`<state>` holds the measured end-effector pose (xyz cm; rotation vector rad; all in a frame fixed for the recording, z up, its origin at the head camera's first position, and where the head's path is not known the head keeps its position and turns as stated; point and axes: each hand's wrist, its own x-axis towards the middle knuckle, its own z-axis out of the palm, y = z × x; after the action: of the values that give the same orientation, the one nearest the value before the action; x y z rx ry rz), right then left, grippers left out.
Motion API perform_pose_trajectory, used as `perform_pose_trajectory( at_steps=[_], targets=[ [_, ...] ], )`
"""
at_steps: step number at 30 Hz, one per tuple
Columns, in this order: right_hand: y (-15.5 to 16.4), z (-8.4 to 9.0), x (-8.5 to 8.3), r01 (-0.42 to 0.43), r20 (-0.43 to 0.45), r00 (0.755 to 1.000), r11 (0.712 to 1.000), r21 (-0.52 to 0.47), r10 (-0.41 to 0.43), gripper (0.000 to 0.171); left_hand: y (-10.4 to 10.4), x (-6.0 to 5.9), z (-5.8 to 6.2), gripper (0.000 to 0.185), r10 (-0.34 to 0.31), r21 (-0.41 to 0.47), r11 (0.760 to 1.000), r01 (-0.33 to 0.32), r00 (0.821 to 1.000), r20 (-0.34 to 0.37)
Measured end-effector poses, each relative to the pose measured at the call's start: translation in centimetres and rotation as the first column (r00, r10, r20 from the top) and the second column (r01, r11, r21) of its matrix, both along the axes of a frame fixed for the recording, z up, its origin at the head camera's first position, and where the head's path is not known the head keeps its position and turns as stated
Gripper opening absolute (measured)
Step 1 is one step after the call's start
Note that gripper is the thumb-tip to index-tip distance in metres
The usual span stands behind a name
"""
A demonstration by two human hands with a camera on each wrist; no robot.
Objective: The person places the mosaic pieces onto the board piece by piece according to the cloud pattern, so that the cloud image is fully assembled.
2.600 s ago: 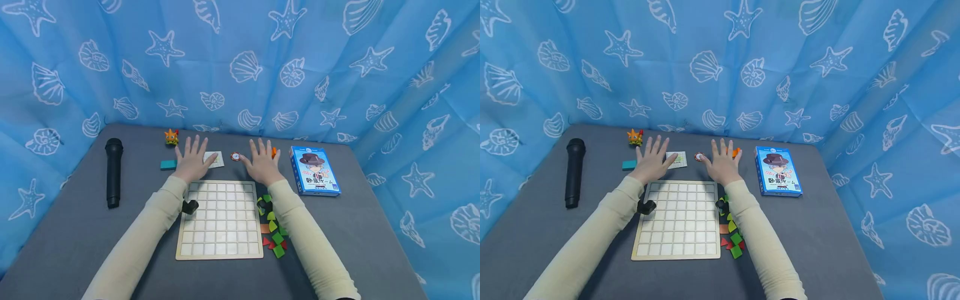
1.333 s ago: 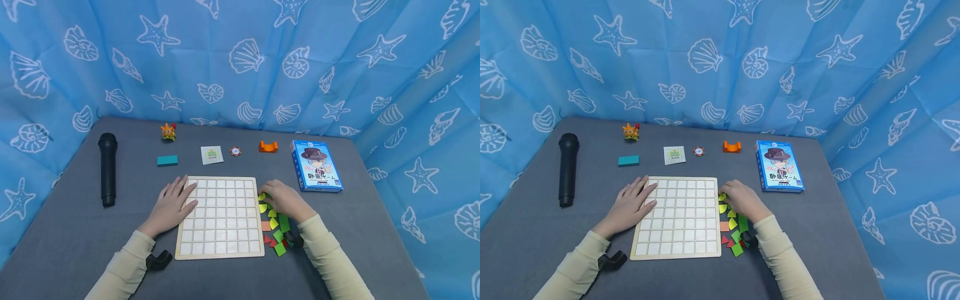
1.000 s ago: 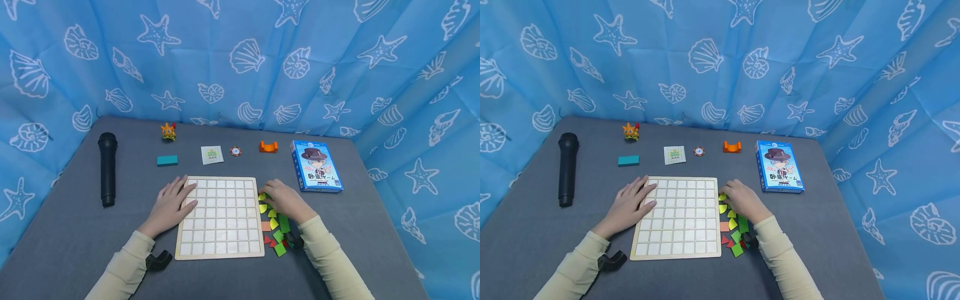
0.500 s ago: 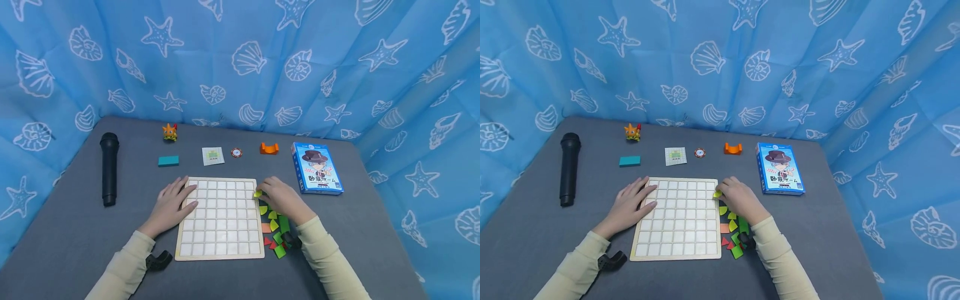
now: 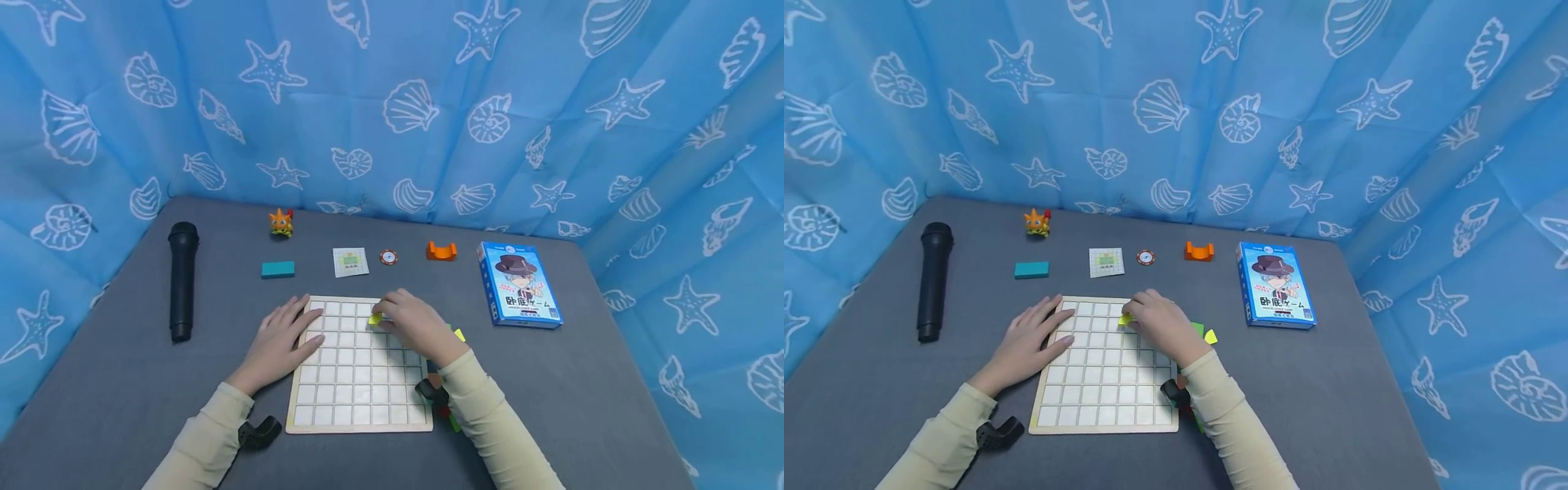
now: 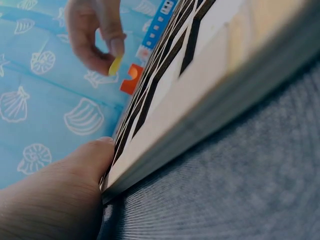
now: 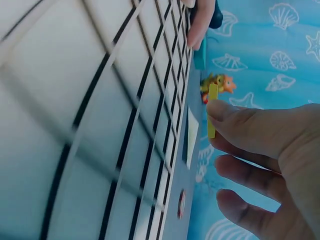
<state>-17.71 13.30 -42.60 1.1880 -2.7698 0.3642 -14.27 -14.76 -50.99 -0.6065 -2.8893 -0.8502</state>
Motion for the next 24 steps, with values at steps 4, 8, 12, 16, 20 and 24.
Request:
perform_pose_trajectory(
  at_steps=[4, 8, 12, 16, 20, 24],
  targets=[
    [-1.3, -0.1, -0.2, -0.01, 0.014, 1.0, 1.0, -0.014, 0.01, 0.023, 0.1, -0.1, 0.1, 0.057, -0.001, -0.004, 1.0, 0.001, 1.0, 0.009],
    [-2.3, -0.6, -0.3, -0.028, 0.038, 0.999, 1.0, -0.015, 0.028, 0.022, 0.1, -0.1, 0.3, 0.058, 0.003, -0.012, 1.0, -0.003, 1.0, 0.024],
    [-3.1, -1.2, -0.6, -0.036, 0.061, 0.998, 0.999, -0.009, 0.036, 0.021, 0.1, -0.1, 0.3, 0.058, 0.009, -0.02, 1.0, -0.008, 0.999, 0.033],
    [-3.7, -1.8, -0.8, -0.041, 0.087, 0.995, 0.999, 0.003, 0.041, 0.02, 0.0, -0.1, 0.3, 0.058, 0.012, -0.022, 1.0, -0.011, 0.999, 0.038],
    [-4.1, -2.2, -0.9, -0.034, 0.104, 0.994, 0.999, 0.013, 0.032, 0.021, 0.0, -0.1, 0.3, 0.058, 0.017, -0.03, 0.999, -0.015, 0.999, 0.039],
    [-4.2, -2.4, -0.9, -0.026, 0.099, 0.995, 0.999, 0.02, 0.024, 0.02, -0.1, -0.1, 0.2, 0.059, 0.018, -0.032, 0.999, -0.017, 0.999, 0.039]
  ],
)
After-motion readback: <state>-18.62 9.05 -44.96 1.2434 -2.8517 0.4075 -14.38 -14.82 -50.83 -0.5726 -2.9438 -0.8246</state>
